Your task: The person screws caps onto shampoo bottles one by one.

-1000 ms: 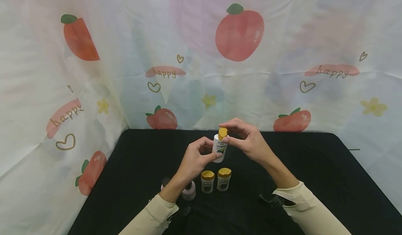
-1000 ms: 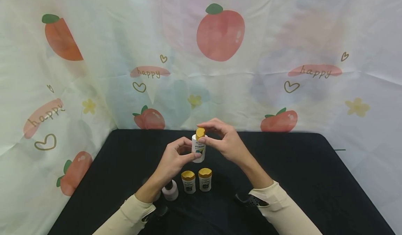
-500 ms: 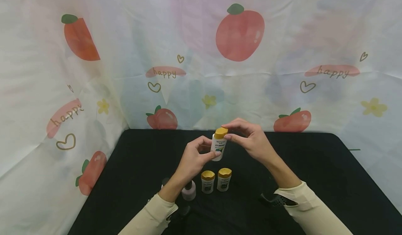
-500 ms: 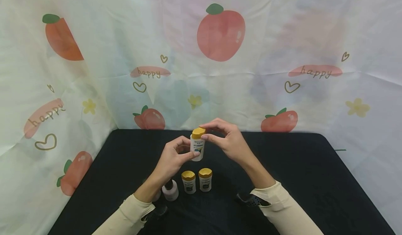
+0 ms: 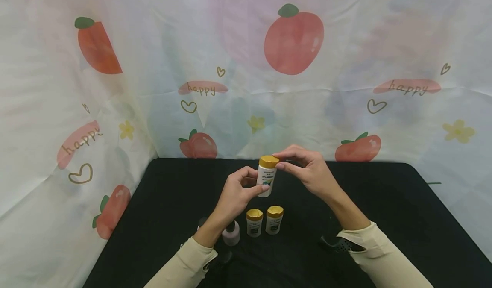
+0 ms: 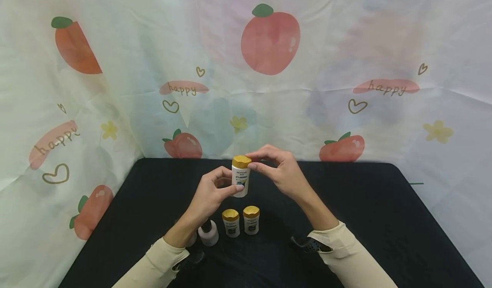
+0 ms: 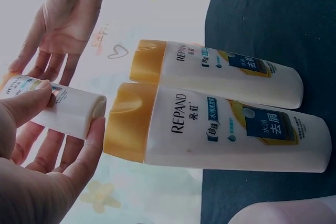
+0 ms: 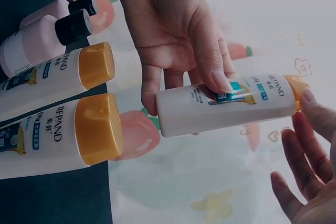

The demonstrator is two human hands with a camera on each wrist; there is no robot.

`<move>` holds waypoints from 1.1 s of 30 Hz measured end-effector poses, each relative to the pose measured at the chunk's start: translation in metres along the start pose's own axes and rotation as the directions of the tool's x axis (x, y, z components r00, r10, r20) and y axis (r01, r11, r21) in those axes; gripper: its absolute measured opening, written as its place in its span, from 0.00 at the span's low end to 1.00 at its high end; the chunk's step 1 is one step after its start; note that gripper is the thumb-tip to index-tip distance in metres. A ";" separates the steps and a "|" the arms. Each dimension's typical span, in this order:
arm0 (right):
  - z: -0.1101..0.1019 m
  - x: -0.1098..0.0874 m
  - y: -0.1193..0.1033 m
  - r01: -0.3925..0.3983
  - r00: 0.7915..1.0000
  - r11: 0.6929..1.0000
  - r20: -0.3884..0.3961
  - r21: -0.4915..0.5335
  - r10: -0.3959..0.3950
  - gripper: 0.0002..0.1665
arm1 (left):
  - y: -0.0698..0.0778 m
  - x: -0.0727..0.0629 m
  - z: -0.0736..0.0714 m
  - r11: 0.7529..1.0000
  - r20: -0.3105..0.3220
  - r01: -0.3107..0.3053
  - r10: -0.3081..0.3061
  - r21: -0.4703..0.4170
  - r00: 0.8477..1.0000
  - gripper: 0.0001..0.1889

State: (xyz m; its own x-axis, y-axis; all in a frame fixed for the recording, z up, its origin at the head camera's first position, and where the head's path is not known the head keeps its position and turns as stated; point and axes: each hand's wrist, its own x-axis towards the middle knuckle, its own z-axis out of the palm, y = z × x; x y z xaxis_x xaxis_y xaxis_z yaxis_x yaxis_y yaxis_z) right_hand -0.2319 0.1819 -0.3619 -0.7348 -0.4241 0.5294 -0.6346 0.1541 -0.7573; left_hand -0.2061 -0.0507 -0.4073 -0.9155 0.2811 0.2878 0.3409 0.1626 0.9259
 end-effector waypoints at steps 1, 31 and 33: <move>0.000 0.000 0.000 0.002 1.000 1.000 -0.001 -0.004 -0.002 0.18 | 0.000 0.000 0.000 1.000 0.000 0.000 0.000 -0.001 1.000 0.12; 0.002 0.003 -0.002 -0.060 0.998 0.998 0.033 -0.004 0.060 0.22 | 0.000 0.000 0.001 1.000 0.033 -0.030 0.030 0.005 0.999 0.12; 0.003 0.003 -0.001 -0.073 0.997 0.997 0.035 -0.003 0.073 0.22 | 0.000 0.000 0.001 0.999 0.035 -0.031 0.031 0.008 0.999 0.12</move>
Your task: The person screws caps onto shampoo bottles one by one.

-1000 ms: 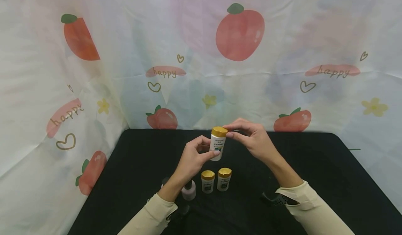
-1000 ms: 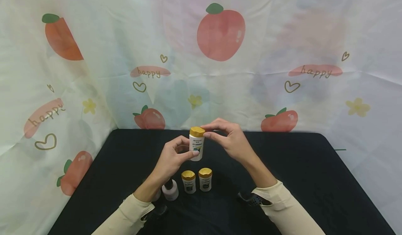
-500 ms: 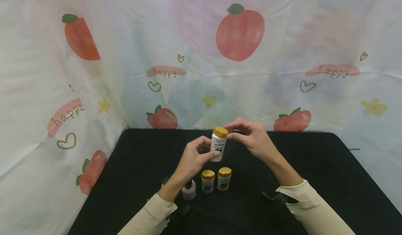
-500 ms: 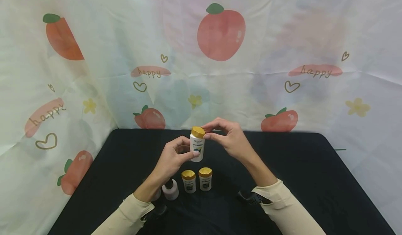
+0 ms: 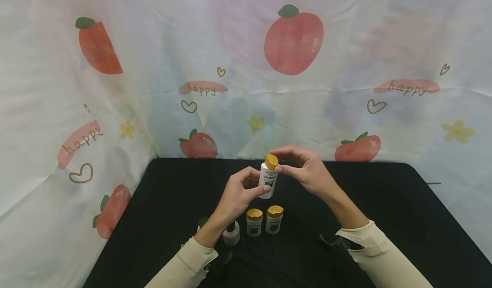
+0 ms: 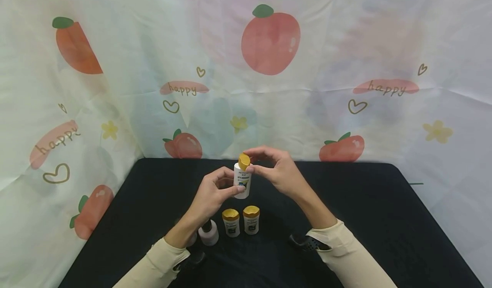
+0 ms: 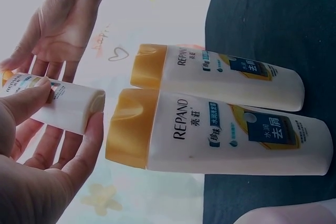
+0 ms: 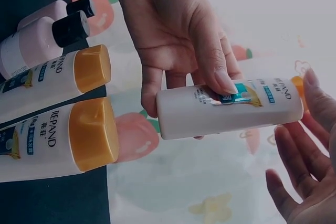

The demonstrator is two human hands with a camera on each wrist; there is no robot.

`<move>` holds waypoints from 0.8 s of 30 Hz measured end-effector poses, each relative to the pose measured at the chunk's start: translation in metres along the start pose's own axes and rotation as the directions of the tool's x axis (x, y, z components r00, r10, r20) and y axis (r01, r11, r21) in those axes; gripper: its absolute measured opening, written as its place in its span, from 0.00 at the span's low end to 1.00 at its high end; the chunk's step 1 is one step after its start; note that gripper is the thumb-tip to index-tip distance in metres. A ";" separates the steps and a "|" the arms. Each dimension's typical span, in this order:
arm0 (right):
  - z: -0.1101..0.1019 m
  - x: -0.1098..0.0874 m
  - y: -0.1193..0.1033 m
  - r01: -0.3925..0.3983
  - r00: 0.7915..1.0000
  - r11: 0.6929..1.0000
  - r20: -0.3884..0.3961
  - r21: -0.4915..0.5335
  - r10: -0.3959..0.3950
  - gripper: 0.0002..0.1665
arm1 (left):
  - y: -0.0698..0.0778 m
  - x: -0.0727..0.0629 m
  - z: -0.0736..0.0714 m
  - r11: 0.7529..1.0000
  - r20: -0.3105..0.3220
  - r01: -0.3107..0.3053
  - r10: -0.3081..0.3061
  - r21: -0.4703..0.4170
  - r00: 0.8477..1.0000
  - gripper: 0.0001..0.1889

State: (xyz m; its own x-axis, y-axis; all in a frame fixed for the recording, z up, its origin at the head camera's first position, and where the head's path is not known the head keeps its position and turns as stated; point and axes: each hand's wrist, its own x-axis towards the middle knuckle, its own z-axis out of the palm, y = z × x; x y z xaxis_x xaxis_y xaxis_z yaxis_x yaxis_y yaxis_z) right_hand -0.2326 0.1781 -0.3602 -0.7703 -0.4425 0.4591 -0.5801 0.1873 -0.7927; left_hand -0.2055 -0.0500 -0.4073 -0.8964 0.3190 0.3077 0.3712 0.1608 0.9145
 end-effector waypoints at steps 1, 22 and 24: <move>0.000 0.000 0.000 -0.004 1.000 1.000 0.001 -0.002 0.004 0.22 | 0.000 0.000 0.000 1.000 0.001 -0.001 0.001 0.002 1.000 0.11; 0.001 -0.001 -0.002 -0.032 0.999 0.999 -0.010 -0.028 0.031 0.20 | 0.000 -0.002 -0.001 1.000 -0.004 -0.007 0.007 -0.004 1.000 0.11; 0.001 -0.002 -0.001 -0.019 1.000 0.999 -0.013 -0.026 0.018 0.19 | 0.000 -0.001 -0.001 1.000 -0.006 -0.005 0.005 -0.010 1.000 0.11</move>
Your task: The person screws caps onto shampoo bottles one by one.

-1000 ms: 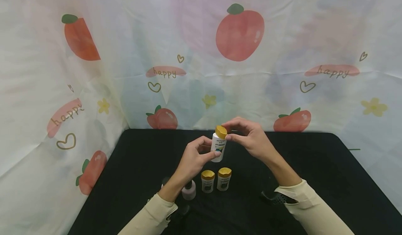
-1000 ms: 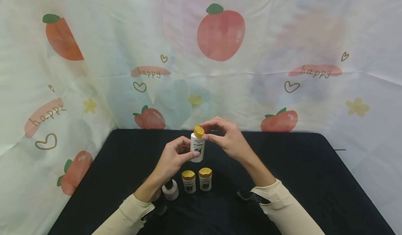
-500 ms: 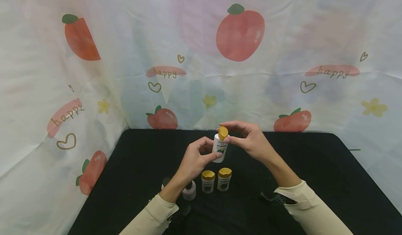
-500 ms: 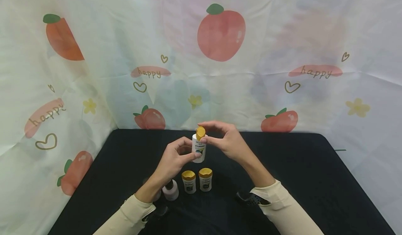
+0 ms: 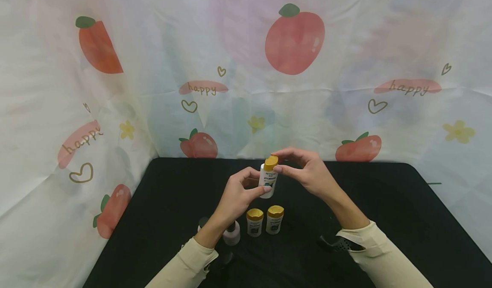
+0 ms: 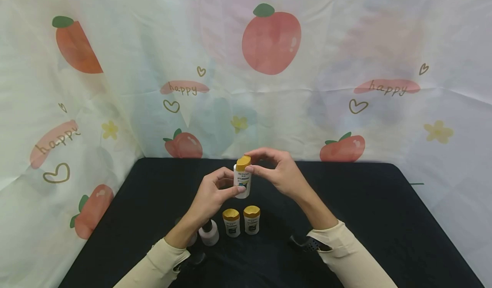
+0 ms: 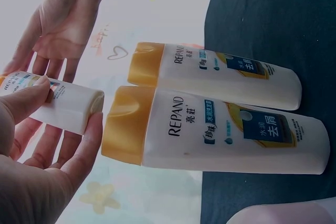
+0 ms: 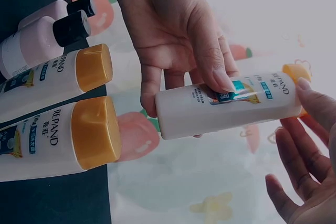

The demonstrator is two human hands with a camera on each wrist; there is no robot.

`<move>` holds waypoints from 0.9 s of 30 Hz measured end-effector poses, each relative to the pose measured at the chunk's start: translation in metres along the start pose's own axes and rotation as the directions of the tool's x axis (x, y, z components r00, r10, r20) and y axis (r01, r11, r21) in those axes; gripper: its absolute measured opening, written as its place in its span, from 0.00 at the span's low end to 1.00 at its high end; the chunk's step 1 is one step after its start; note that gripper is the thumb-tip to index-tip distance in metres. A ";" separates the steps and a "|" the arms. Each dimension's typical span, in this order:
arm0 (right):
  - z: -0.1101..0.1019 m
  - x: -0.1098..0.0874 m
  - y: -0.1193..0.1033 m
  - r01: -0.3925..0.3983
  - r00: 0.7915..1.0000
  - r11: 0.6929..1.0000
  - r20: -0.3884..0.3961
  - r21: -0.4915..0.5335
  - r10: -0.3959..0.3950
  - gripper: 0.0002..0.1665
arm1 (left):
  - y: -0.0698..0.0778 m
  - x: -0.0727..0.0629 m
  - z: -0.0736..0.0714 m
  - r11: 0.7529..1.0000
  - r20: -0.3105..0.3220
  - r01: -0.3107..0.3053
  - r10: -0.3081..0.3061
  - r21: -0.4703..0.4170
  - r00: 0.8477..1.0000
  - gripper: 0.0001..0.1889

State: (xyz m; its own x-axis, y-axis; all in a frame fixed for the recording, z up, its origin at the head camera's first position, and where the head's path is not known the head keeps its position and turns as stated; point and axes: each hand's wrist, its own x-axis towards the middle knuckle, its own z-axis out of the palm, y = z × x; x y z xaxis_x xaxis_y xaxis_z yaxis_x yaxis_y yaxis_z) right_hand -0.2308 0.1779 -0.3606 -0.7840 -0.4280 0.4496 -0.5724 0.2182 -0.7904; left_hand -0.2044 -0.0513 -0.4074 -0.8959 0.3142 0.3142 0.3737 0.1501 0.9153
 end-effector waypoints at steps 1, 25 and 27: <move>0.000 0.000 0.000 0.008 1.000 1.000 -0.002 0.001 -0.008 0.19 | 0.000 0.000 0.000 1.000 -0.002 0.004 -0.004 -0.002 1.000 0.11; -0.001 0.000 -0.002 0.049 0.999 0.998 -0.011 0.041 -0.049 0.17 | -0.001 0.000 0.000 1.000 -0.020 0.011 -0.012 -0.010 1.000 0.12; -0.001 0.000 -0.002 0.054 0.999 0.997 -0.010 0.048 -0.054 0.17 | -0.001 0.000 0.000 1.000 -0.021 0.012 -0.012 -0.009 1.000 0.12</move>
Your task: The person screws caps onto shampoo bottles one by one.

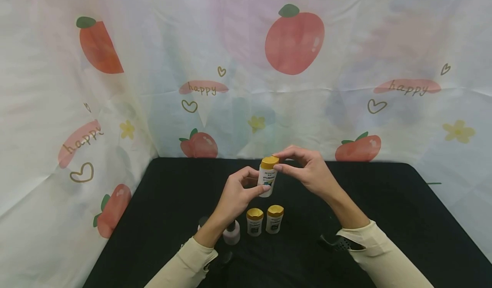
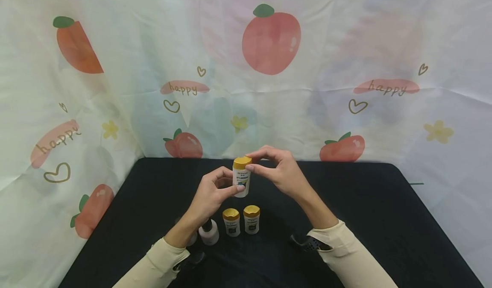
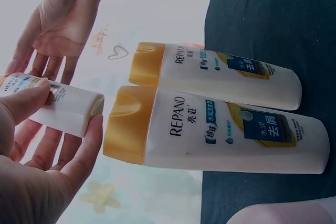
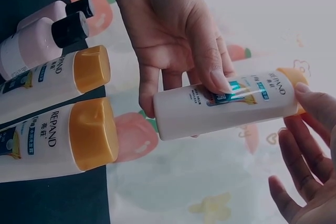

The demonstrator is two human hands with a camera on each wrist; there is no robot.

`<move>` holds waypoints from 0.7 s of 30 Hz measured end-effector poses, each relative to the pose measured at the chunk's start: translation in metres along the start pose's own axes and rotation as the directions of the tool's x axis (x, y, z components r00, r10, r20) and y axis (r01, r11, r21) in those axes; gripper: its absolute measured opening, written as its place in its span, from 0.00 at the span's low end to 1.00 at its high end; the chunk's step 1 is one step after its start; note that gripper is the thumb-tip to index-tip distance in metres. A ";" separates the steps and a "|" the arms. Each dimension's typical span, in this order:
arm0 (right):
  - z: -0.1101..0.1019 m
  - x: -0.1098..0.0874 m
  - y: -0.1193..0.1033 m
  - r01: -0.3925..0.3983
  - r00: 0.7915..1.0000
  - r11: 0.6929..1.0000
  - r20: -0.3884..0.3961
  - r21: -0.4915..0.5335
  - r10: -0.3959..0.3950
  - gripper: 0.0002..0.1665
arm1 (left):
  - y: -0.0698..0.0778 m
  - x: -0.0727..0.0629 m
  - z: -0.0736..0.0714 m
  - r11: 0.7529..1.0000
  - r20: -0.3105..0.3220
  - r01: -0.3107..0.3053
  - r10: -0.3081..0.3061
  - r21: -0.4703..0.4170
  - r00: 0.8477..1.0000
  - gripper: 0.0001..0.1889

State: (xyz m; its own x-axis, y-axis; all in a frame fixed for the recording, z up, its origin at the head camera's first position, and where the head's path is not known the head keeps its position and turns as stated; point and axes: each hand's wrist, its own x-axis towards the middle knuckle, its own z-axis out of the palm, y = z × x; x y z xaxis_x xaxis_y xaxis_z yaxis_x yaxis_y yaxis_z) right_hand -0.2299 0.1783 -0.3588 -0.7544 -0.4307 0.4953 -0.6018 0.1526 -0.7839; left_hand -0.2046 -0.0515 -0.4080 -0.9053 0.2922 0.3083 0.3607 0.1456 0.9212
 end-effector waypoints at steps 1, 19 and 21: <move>0.000 0.000 0.000 0.002 1.000 1.000 0.001 0.004 -0.002 0.17 | 0.000 0.000 0.000 1.000 -0.001 0.001 -0.001 0.001 1.000 0.11; -0.002 0.002 0.006 0.027 0.999 0.998 0.023 0.061 -0.029 0.12 | 0.000 0.000 -0.001 1.000 -0.013 0.001 -0.001 0.006 1.000 0.12; -0.003 0.002 0.008 0.026 0.999 0.995 0.030 0.096 -0.029 0.12 | 0.000 0.000 -0.001 1.000 -0.008 0.002 -0.002 0.006 1.000 0.11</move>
State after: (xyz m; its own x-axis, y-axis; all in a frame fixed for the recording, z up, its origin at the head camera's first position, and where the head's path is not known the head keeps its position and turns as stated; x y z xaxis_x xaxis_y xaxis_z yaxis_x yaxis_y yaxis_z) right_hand -0.2378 0.1815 -0.3630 -0.7287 -0.4613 0.5062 -0.5932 0.0557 -0.8031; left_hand -0.2047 -0.0525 -0.4079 -0.9079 0.2839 0.3083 0.3602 0.1522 0.9204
